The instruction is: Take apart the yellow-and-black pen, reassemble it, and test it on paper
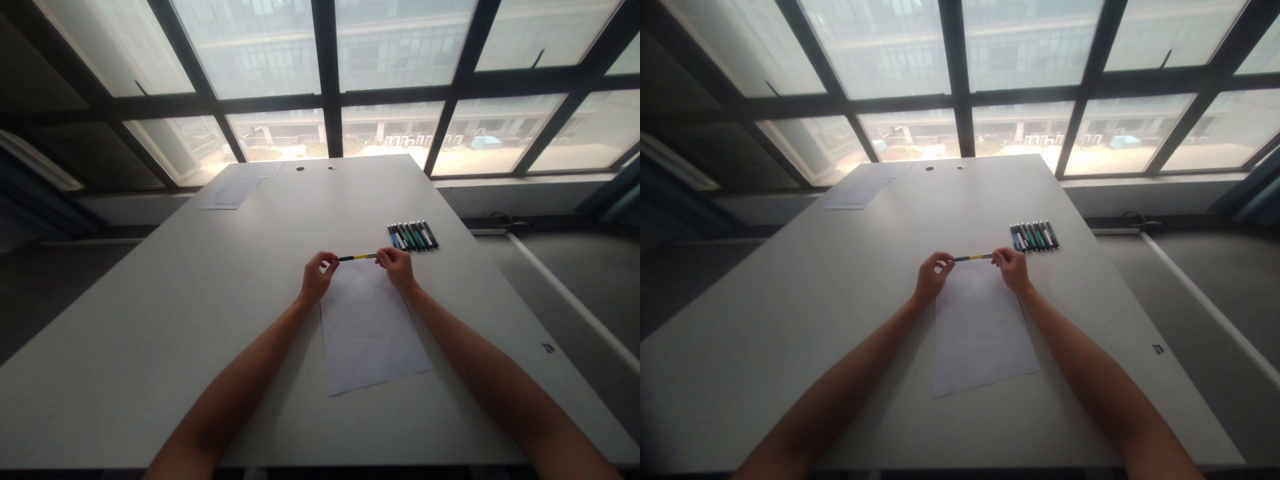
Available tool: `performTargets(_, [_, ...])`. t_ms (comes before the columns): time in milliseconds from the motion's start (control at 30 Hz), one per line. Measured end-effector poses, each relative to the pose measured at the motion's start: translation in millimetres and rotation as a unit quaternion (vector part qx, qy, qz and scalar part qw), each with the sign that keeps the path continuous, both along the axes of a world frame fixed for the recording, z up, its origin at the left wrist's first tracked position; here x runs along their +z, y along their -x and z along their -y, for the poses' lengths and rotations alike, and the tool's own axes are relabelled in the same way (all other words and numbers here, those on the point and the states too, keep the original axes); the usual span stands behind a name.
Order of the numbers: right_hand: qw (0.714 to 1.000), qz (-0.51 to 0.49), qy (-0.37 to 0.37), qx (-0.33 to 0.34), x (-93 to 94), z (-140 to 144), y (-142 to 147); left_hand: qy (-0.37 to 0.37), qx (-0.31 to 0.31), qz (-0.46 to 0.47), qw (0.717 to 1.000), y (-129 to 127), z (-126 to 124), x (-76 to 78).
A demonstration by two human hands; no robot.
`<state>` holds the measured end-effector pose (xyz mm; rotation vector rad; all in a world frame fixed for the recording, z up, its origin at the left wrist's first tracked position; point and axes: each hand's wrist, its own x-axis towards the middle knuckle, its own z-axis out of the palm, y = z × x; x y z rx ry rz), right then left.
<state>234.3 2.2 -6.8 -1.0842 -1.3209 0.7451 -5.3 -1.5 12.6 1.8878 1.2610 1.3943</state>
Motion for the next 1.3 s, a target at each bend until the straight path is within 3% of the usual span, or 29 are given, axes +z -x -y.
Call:
performTargets(367, [1.000,0.003,0.002,0.004,1.5,0.6,0.5,0.070,-0.007,0.008,0.997,0.9,-0.9,0.4])
performTargets(733, [1.000,0.000,0.000,0.005,2.8,1.7,0.9,0.016,0.011,-0.007,1.000,0.5,-0.8,0.1])
performTargets(933, [1.000,-0.009,0.002,0.005,1.4,0.4,0.7,0.002,-0.024,0.006,1.000,0.0,-0.5,-1.3])
performTargets(1300, [1.000,-0.001,-0.003,0.009,0.2,-0.2,0.5,0.097,-0.018,0.016,0.995,-0.2,-0.7,0.4])
